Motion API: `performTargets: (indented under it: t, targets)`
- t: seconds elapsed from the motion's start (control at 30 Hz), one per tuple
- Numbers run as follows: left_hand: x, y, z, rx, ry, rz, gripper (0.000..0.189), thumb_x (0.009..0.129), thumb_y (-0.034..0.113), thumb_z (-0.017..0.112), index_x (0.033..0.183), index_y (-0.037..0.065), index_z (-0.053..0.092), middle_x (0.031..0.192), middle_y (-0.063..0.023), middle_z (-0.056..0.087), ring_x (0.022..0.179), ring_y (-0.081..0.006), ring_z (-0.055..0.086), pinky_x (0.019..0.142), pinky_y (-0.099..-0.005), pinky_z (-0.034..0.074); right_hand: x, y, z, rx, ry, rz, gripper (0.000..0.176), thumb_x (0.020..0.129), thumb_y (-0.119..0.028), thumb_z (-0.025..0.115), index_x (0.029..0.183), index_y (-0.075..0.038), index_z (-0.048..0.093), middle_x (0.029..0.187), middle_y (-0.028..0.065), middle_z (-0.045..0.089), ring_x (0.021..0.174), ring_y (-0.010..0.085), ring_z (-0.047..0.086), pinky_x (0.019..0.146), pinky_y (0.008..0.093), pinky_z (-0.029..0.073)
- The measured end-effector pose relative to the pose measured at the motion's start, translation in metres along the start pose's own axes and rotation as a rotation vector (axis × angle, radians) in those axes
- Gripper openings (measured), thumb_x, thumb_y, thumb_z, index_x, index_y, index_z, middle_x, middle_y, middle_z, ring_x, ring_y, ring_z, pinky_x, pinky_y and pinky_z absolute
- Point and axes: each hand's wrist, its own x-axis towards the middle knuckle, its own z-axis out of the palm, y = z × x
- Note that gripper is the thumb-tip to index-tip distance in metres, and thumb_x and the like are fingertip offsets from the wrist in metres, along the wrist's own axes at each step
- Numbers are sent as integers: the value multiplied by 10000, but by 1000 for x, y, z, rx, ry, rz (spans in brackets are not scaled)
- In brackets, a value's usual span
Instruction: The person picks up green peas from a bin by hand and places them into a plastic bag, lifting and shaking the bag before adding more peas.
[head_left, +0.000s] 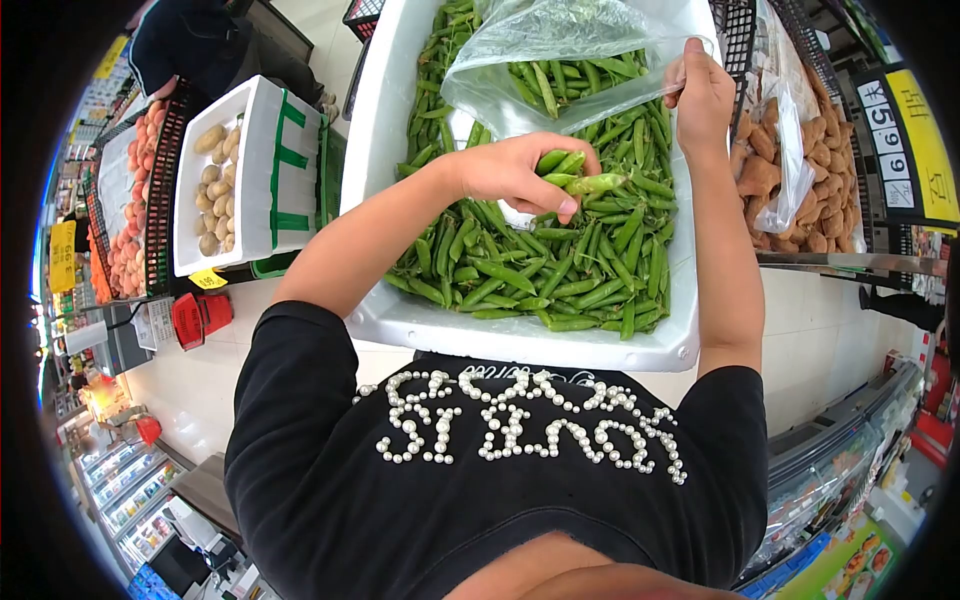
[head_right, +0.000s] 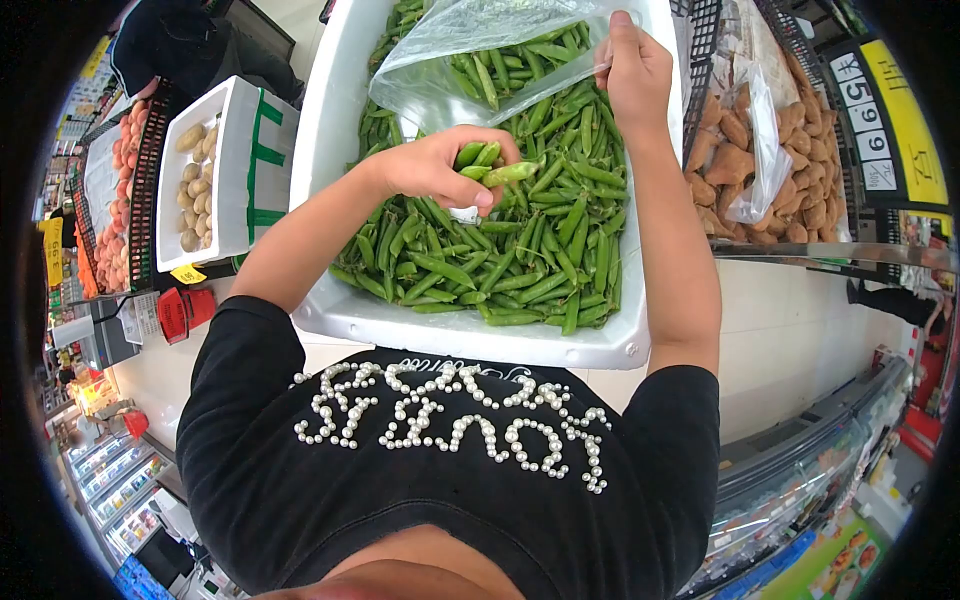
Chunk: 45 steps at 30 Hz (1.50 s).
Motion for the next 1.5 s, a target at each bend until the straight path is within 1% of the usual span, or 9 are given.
performTargets:
  t: [0.53, 0.7, 0.87, 0.97, 1.1, 1.17, 1.33, 1.43, 1.5]
  targets:
    - [2, -11, -6, -592, -198, 154, 263, 881, 226, 684, 1041, 91, 525, 635, 30, 405, 472, -38, 392, 348, -185, 282, 2, -1, 1, 27, 16, 35, 484, 1014, -339, 487, 609, -76, 463, 561, 7, 457, 485, 88, 415, 456, 234, 333]
    - [-2, 32, -14, -571, 233, 44, 194, 922, 262, 638, 998, 116, 535, 647, 43, 414, 456, -17, 330, 327, -141, 196, -3, -8, 10, -2, 6, 69, 478, 1027, -321, 457, 612, -84, 453, 562, 12, 455, 480, 92, 404, 453, 235, 314]
    - [51, 59, -73, 580, 851, 83, 313, 880, 200, 657, 1165, 116, 555, 789, -39, 584, 583, -154, 559, 483, -294, 458, -5, -9, 10, -15, 12, 44, 496, 1028, -355, 448, 619, -75, 475, 552, 15, 473, 464, 75, 405, 446, 229, 325]
    - [76, 80, -102, 1381, 876, 775, 404, 856, 126, 654, 1243, 121, 540, 929, -103, 631, 790, -239, 624, 686, -367, 505, -8, -9, 8, 35, 46, 34, 478, 1025, -324, 458, 629, -57, 480, 536, 13, 485, 445, 69, 414, 425, 232, 329]
    - [85, 78, -89, 1688, 608, 415, 370, 862, 113, 592, 1228, 130, 545, 1038, -146, 627, 985, -337, 622, 839, -442, 511, -10, -13, 4, 44, 48, 28, 491, 1032, -363, 432, 636, -76, 470, 552, 19, 473, 456, 78, 409, 441, 228, 333]
    - [99, 62, -83, 1590, 605, 182, 411, 846, 154, 589, 1252, 192, 530, 972, -145, 662, 917, -369, 651, 807, -451, 530, -8, -8, 5, 66, 42, 24, 486, 1031, -355, 437, 641, -68, 478, 551, 21, 484, 454, 78, 423, 437, 232, 336]
    - [143, 92, -69, 274, 951, -63, 374, 889, 168, 620, 1249, 114, 538, 936, -82, 656, 884, -208, 647, 701, -331, 545, -7, -3, 10, 20, 41, -36, 469, 1023, -328, 463, 651, -47, 505, 551, 22, 506, 463, 81, 449, 436, 246, 347]
    - [157, 112, -80, 147, 872, 154, 358, 883, 176, 645, 1223, 103, 561, 943, -65, 644, 949, -196, 632, 671, -308, 533, -9, -9, 7, 16, 62, -3, 487, 1029, -345, 443, 637, -57, 482, 541, 18, 481, 457, 79, 428, 433, 239, 337]
    - [159, 106, -110, 626, 849, 105, 416, 871, 237, 647, 1252, 89, 568, 1129, -131, 631, 1075, -261, 602, 817, -371, 521, -9, -11, 5, 49, 84, 3, 505, 1036, -364, 418, 628, -69, 458, 538, 19, 461, 446, 77, 399, 425, 229, 317]
